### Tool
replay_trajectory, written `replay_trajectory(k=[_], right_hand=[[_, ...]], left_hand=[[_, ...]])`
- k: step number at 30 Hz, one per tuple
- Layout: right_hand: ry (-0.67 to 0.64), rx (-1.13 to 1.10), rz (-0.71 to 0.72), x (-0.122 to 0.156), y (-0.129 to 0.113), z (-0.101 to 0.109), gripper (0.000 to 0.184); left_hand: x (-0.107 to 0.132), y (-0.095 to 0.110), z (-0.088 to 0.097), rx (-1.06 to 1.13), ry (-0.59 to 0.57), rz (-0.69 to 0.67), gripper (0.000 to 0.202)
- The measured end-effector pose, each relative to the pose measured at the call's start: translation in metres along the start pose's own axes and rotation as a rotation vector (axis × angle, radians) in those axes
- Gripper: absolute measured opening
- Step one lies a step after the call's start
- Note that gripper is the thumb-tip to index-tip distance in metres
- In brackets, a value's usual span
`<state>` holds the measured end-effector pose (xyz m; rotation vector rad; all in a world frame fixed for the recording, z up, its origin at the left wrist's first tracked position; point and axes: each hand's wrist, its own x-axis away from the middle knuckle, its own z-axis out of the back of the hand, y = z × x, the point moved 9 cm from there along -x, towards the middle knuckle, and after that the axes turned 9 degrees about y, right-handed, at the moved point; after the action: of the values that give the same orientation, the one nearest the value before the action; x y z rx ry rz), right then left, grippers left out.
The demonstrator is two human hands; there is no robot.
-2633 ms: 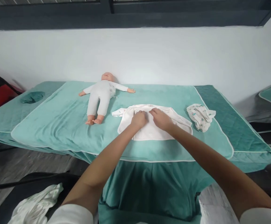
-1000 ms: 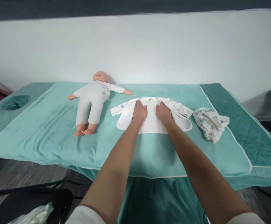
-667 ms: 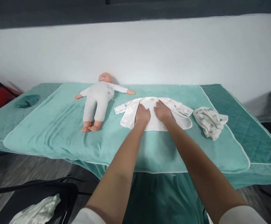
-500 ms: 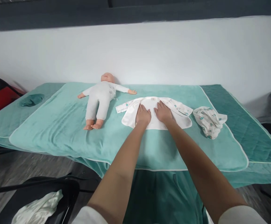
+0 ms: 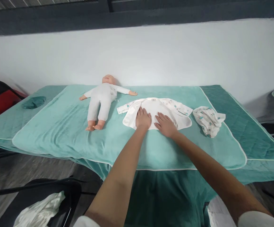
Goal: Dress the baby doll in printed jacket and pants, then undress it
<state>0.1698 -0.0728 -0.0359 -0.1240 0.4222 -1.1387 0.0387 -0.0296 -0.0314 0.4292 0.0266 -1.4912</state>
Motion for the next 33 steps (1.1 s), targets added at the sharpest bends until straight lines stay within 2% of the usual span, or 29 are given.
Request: replay_trajectory(k=[3, 4, 6, 8, 10, 13, 15, 19, 23, 25, 27, 29, 33], right_hand=[[-0.011, -0.299, -0.002, 0.005, 0.015, 0.013, 0.051], [0.029, -0.379, -0.038, 0.002, 0.029, 0.023, 0.049], [0.199, -0.412, -0.134, -0.009, 0.069, 0.049, 0.046], [0.390, -0.268, -0.222, -0.015, 0.110, 0.076, 0.045], [0.504, -0.038, -0.396, -0.011, 0.149, 0.093, 0.046], [0.498, 0.227, -0.591, 0.003, 0.182, 0.097, 0.048], [0.443, 0.273, -0.617, 0.006, 0.188, 0.090, 0.048], [0.397, 0.144, -0.556, -0.006, 0.193, 0.084, 0.034], [0.559, 0.088, -0.464, -0.025, 0.205, 0.113, 0.033], [0.651, 0.107, -0.461, -0.029, 0.210, 0.127, 0.036], [0.730, 0.120, -0.467, -0.030, 0.210, 0.132, 0.039], [0.754, 0.100, -0.459, -0.030, 0.205, 0.125, 0.038], [0.672, 0.027, -0.438, -0.036, 0.195, 0.094, 0.034]], left_hand=[[0.000, 0.000, 0.001, -0.008, 0.010, 0.004, 0.065], [-0.001, 0.000, 0.001, -0.010, 0.007, 0.008, 0.065], [-0.001, 0.000, 0.000, -0.012, -0.002, 0.008, 0.066], [-0.001, -0.001, -0.001, -0.016, -0.014, 0.010, 0.066], [-0.002, -0.001, -0.001, -0.026, -0.023, 0.011, 0.066], [-0.004, -0.002, -0.003, -0.043, -0.023, 0.009, 0.065], [-0.006, -0.001, -0.004, -0.047, -0.016, -0.001, 0.064], [-0.013, 0.002, -0.008, -0.050, 0.003, -0.037, 0.062], [-0.019, 0.008, -0.011, -0.063, 0.020, -0.100, 0.061], [-0.022, 0.010, -0.011, -0.074, 0.027, -0.120, 0.060], [-0.025, 0.012, -0.011, -0.079, 0.029, -0.136, 0.059], [-0.028, 0.014, -0.012, -0.072, 0.028, -0.155, 0.058], [-0.036, 0.020, -0.015, -0.070, 0.041, -0.210, 0.055]])
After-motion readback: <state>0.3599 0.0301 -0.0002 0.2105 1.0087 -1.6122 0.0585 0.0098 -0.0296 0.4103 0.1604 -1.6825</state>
